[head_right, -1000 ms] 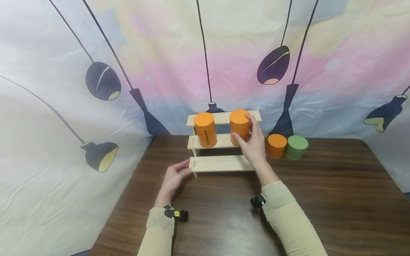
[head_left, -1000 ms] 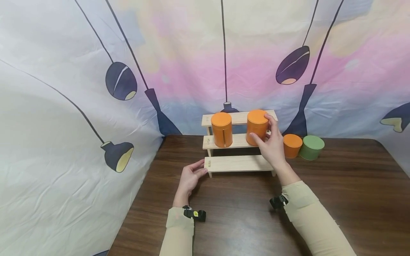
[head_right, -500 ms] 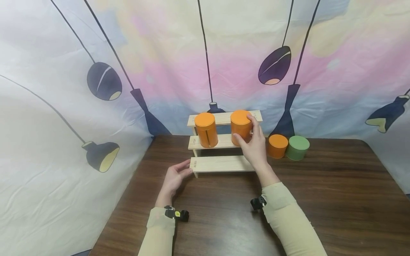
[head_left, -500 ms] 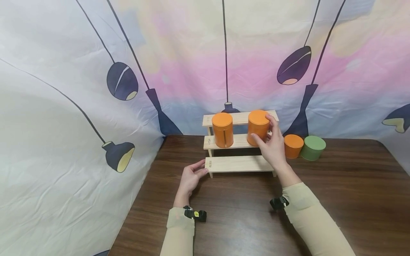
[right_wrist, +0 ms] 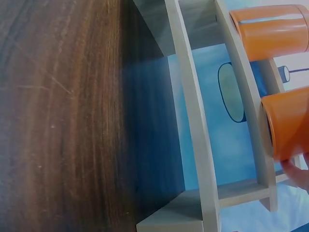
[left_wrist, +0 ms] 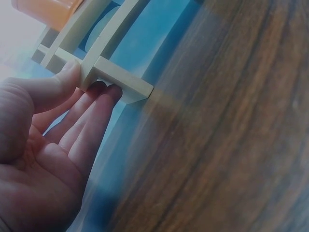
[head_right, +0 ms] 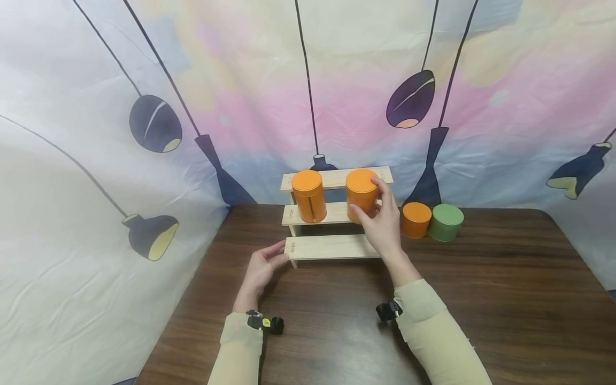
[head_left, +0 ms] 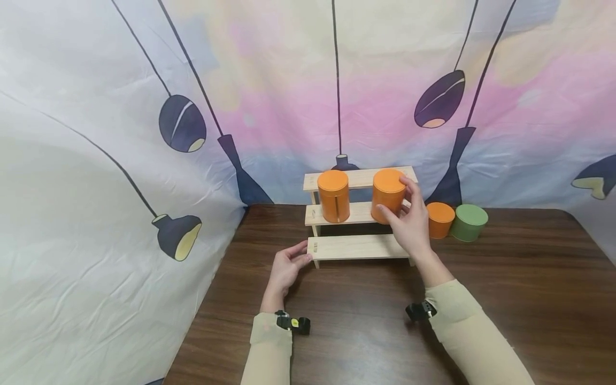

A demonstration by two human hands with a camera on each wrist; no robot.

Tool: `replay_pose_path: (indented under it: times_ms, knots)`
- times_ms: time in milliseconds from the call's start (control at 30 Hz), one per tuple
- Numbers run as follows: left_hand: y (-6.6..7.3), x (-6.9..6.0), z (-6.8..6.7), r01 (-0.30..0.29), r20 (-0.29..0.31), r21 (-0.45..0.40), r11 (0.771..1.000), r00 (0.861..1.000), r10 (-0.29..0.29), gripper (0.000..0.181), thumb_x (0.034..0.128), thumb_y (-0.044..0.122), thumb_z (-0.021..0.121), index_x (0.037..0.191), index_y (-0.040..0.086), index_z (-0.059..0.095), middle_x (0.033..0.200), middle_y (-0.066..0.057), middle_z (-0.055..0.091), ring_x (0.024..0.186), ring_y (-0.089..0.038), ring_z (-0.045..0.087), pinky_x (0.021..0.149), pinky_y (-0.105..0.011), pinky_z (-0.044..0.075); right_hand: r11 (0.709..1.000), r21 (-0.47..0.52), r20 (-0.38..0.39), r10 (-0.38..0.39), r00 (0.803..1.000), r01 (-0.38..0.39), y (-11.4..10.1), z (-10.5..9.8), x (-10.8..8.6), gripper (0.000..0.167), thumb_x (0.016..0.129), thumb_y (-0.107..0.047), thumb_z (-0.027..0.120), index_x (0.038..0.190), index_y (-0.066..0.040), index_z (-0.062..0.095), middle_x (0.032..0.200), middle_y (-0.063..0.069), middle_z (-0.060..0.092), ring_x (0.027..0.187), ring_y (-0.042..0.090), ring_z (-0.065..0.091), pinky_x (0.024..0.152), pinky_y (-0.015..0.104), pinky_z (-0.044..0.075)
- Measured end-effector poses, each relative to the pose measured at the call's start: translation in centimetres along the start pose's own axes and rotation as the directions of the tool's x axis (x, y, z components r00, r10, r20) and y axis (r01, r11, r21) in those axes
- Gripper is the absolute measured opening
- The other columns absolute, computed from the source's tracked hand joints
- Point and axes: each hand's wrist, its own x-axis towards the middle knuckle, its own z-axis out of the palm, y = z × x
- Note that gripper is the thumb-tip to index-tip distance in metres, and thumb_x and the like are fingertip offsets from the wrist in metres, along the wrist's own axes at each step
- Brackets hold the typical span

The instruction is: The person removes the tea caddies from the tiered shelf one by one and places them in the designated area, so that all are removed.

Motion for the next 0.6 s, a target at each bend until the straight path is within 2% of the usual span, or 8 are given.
replay_pose_path:
  times_ms: [233, 300, 467, 600]
  knots:
    - [-0.1, 0.0, -0.1, 0.004, -0.005, 0.007, 1.000, 1.000, -0.004, 0.044, 0.0969, 0.001, 0.077, 0.140, -0.001, 0.069, 0.136, -0.022, 0.070, 0.119, -0.028, 0.072, 0.093, -0.028, 0.058, 0.998, 0.059, -0.025, 0.012, 1.000, -0.011, -4.0, -0.5, -1.3, 0.076, 0.089, 0.008, 0.083, 0.154, -0.004, 0.045, 0.149, 0.027, 0.054, 0.135, 0.041, 0.056, 0.108, 0.066, 0.047]
    - [-0.1, 0.0, -0.1, 0.001, -0.006, 0.007, 1.000, 1.000, -0.001, 0.044, 0.0967, 0.000, 0.077, 0.140, -0.001, 0.069, 0.136, -0.022, 0.070, 0.119, -0.028, 0.072, 0.093, -0.028, 0.058, 0.998, 0.067, -0.027, 0.006, 1.000, -0.004, -4.2, -0.6, -1.5, 0.076, 0.089, 0.009, 0.082, 0.153, -0.002, 0.044, 0.149, 0.028, 0.054, 0.134, 0.041, 0.056, 0.108, 0.067, 0.046]
    - [0.0, -0.1, 0.0, 0.004, -0.003, 0.000, 1.000, 1.000, -0.004, 0.045, 0.0965, -0.001, 0.077, 0.140, -0.001, 0.068, 0.136, -0.023, 0.069, 0.119, -0.028, 0.071, 0.091, -0.026, 0.058, 0.998, 0.069, -0.035, 0.000, 0.999, 0.002, -2.1, -0.9, -1.6, 0.081, 0.086, 0.011, 0.084, 0.154, -0.005, 0.043, 0.152, 0.023, 0.053, 0.136, 0.039, 0.055, 0.109, 0.066, 0.046]
    - [0.1, -0.1, 0.0, 0.001, -0.001, 0.000, 1.000, 1.000, -0.001, 0.045, 0.0969, -0.001, 0.076, 0.141, -0.003, 0.067, 0.137, -0.025, 0.068, 0.119, -0.029, 0.071, 0.090, -0.026, 0.058, 0.996, 0.087, -0.033, 0.002, 0.999, 0.001, -0.8, -1.2, -1.7, 0.086, 0.085, 0.008, 0.087, 0.155, -0.010, 0.041, 0.151, 0.013, 0.056, 0.132, 0.026, 0.057, 0.109, 0.054, 0.051]
